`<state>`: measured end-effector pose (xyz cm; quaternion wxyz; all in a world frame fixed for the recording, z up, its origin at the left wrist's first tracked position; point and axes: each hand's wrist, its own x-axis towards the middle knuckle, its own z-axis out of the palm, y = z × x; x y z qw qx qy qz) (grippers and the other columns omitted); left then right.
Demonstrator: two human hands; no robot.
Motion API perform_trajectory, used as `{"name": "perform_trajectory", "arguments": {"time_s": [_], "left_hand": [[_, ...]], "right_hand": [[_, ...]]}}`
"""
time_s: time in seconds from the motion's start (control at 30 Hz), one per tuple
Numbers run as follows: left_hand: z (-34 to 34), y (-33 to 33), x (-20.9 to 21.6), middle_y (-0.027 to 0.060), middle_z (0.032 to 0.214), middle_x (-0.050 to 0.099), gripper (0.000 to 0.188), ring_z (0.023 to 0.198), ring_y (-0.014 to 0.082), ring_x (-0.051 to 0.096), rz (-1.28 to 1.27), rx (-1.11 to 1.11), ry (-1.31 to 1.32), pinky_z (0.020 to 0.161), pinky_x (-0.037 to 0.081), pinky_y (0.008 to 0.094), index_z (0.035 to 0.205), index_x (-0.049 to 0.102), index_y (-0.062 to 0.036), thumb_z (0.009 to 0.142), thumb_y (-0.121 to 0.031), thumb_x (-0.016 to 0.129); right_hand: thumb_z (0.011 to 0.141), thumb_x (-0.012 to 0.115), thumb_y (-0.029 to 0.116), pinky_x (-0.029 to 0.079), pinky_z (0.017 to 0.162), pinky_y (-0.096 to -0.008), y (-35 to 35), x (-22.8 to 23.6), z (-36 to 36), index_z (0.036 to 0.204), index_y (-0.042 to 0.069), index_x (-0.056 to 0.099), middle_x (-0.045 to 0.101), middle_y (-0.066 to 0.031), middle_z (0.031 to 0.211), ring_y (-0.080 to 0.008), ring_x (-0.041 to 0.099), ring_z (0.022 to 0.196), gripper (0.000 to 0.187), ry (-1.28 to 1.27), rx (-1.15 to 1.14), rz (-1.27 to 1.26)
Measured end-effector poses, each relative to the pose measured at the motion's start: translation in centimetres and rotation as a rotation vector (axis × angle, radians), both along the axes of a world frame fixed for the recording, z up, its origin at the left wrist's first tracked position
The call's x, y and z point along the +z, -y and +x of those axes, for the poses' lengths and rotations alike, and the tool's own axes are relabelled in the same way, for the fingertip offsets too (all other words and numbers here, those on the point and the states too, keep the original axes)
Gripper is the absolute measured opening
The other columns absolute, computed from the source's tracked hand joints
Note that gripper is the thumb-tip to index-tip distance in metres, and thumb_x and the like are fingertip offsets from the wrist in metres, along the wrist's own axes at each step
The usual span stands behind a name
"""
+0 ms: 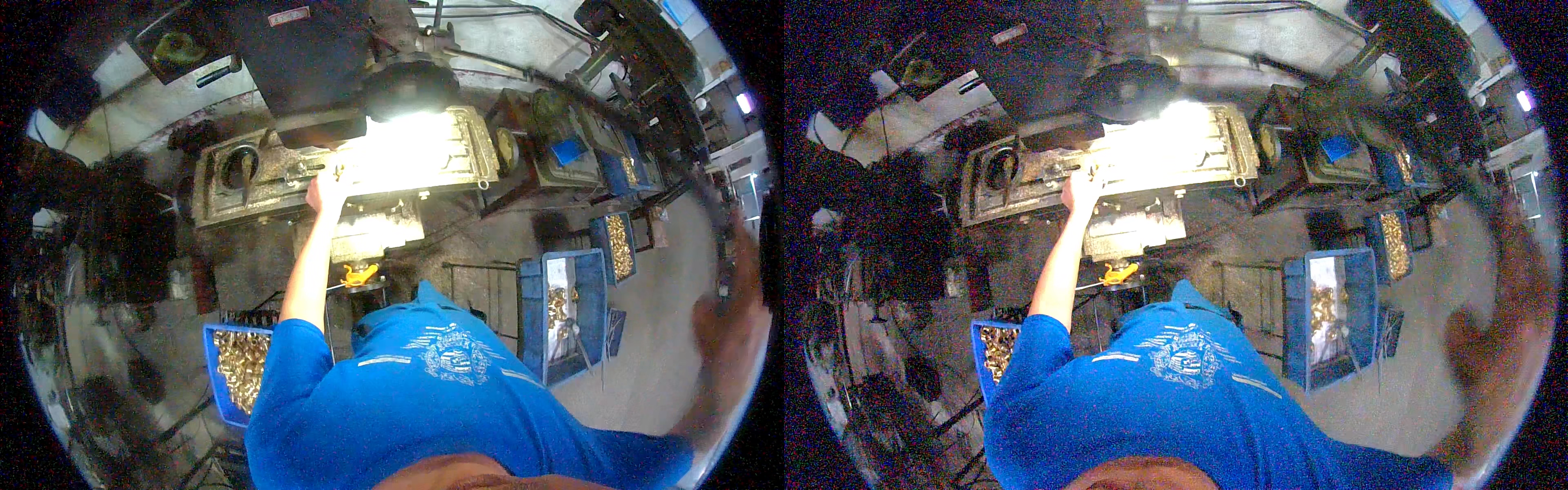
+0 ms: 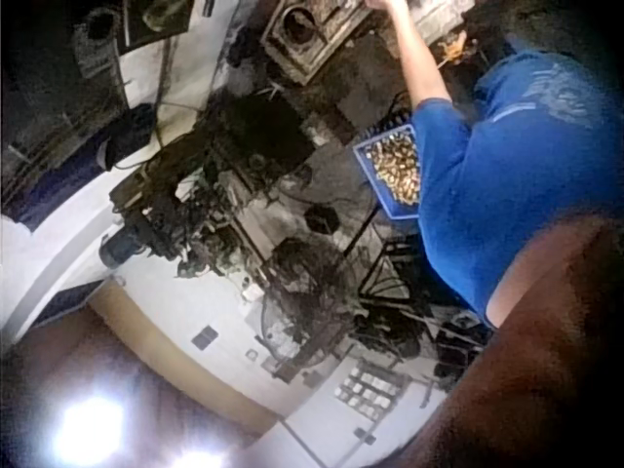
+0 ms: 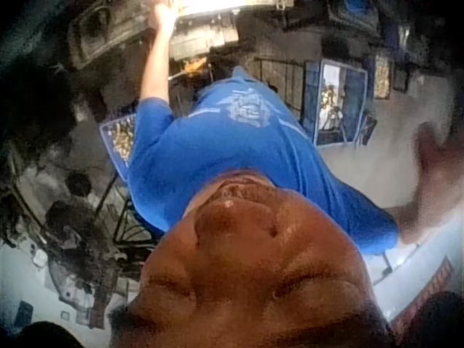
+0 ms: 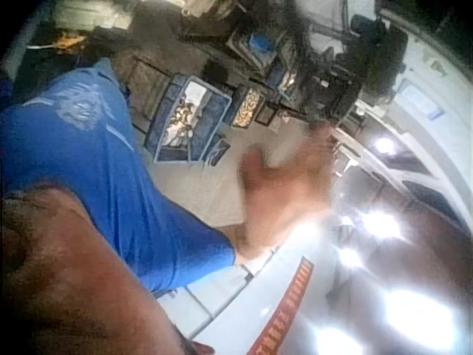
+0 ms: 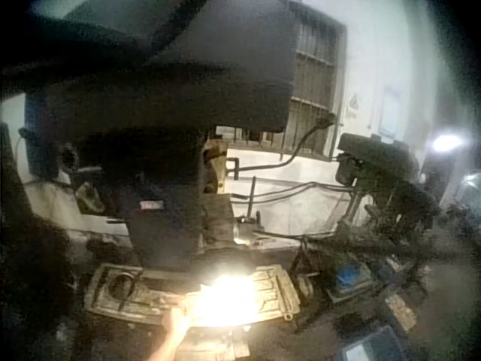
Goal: The person repeatedly picks small brass parts from a blue bin, places them into a grinding machine, and uses a long metal rod to press them against the grinding wheel. After each cycle, the person removes the part and places it into a second bin. The process is repeated continuously throughout the clip.
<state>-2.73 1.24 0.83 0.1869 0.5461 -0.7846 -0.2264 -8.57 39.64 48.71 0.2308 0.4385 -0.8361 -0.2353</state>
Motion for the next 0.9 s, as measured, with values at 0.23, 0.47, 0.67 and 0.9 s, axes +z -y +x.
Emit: {"name": "perform_trajectory", "arguments": {"time_s": [0.23, 0.47, 0.67, 0.9], "left_hand": [[2.6, 0.7, 0.4, 0.0133, 0.070, 0.063, 0.052, 0.068, 0.0306, 0.062, 0.082, 0.057, 0.022, 0.060, 0.048, 0.0406, 0.069, 0.065, -0.0074, 0.066, -0.059, 0.060], [2.7, -0.2, 1.7, 0.0129, 0.070, 0.063, 0.051, 0.067, 0.0306, 0.062, 0.005, 0.064, -0.107, 0.059, 0.047, 0.0412, 0.074, 0.065, -0.0078, 0.066, -0.058, 0.061], [2.9, -0.1, 2.0, 0.0144, 0.075, 0.063, 0.051, 0.071, 0.0301, 0.062, 0.044, 0.075, -0.104, 0.060, 0.048, 0.0407, 0.079, 0.064, -0.0065, 0.066, -0.056, 0.061], [1.9, -0.1, 2.3, 0.0144, 0.072, 0.063, 0.053, 0.069, 0.0297, 0.062, 0.124, 0.084, 0.021, 0.059, 0.048, 0.0400, 0.072, 0.063, -0.0045, 0.065, -0.057, 0.062]], "right_hand": [[0.063, 0.049, -0.004, 0.044, 0.059, -0.0248, -4.0, -19.8, -1.4, 0.109, -0.001, 0.049, 0.057, -0.0043, 0.076, -0.0127, 0.053, 0.066, 0.046, 1.288, -0.183, -0.466], [0.068, 0.050, -0.002, 0.034, 0.045, -0.0206, -2.3, -36.3, -2.9, 0.093, 0.009, 0.057, 0.044, 0.0060, 0.055, -0.0042, 0.038, 0.049, 0.028, 1.251, -0.152, -0.679], [0.060, 0.052, 0.001, 0.030, 0.044, -0.0210, -1.7, -38.3, -3.7, 0.078, 0.005, 0.056, 0.046, 0.0044, 0.058, -0.0040, 0.038, 0.050, 0.019, 1.752, -0.403, -0.893], [0.064, 0.060, 0.005, 0.034, 0.046, -0.0228, -2.4, -43.5, -4.8, 0.072, 0.008, 0.052, 0.048, 0.0021, 0.060, -0.0064, 0.042, 0.052, 0.012, 1.789, -0.267, -1.072]]}}
